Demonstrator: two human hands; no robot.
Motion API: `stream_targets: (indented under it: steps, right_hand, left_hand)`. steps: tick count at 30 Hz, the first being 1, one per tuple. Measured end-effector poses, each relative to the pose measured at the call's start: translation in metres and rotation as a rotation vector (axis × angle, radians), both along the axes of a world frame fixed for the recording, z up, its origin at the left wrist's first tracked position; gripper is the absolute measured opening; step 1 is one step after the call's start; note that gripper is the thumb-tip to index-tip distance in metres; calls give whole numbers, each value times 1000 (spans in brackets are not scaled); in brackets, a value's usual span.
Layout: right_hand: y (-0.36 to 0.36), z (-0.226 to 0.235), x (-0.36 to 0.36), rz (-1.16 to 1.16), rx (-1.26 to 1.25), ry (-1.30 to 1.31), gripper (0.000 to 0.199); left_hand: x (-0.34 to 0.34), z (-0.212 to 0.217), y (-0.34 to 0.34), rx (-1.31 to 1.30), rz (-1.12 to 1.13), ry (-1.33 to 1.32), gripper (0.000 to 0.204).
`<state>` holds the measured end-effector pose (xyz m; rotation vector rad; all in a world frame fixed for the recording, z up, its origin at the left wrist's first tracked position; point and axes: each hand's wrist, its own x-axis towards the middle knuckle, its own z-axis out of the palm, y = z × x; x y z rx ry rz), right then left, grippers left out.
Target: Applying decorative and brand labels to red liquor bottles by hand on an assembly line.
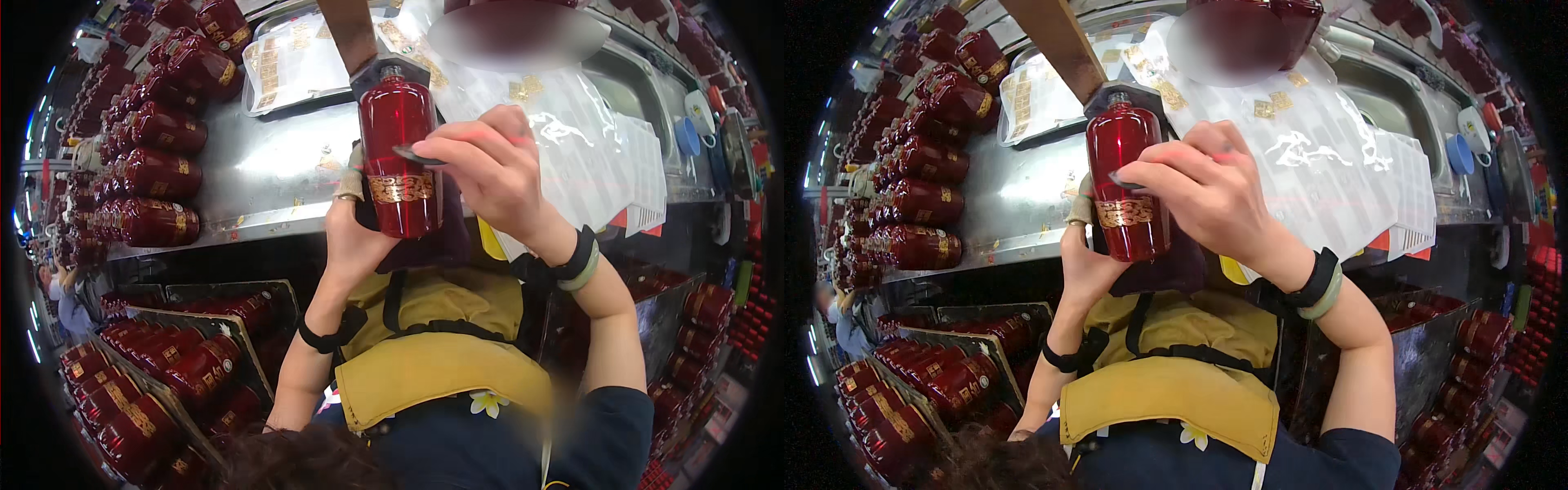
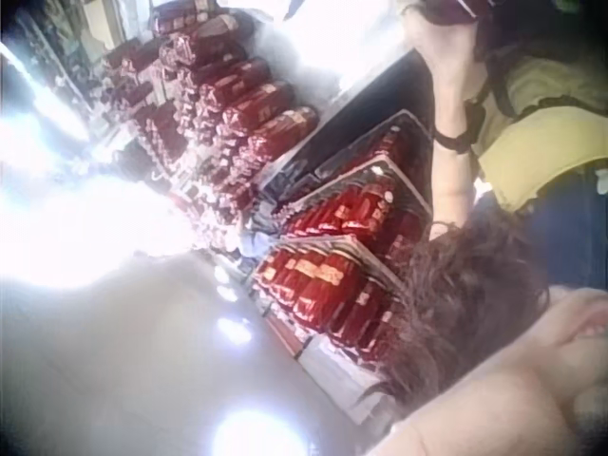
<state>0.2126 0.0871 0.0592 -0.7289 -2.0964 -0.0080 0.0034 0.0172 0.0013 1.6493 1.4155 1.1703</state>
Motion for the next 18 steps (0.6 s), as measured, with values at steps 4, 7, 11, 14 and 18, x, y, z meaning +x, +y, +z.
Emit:
stream_targets:
  steps: [4, 7, 11, 14, 18]
  right_hand:
    - [-35, -15, -4, 346, 21, -88, 27]
    - [-31, -2, -4, 229, -44, -44, 26]
    - [-30, -16, 3, 156, 12, -30, 26]
    - [-43, -8, 4, 344, -115, -40, 24]
    - [-25, -3, 14, -9, -118, 191, 27]
  left_hand:
    - [-1, -2, -4, -69, 32, -69, 98]
    - [-6, 9, -15, 2, 45, 109, 99]
    - [6, 15, -11, 126, 91, 64, 95]
    - [2, 18, -7, -127, 67, -157, 95]
    - [0, 20, -13, 199, 33, 228, 101]
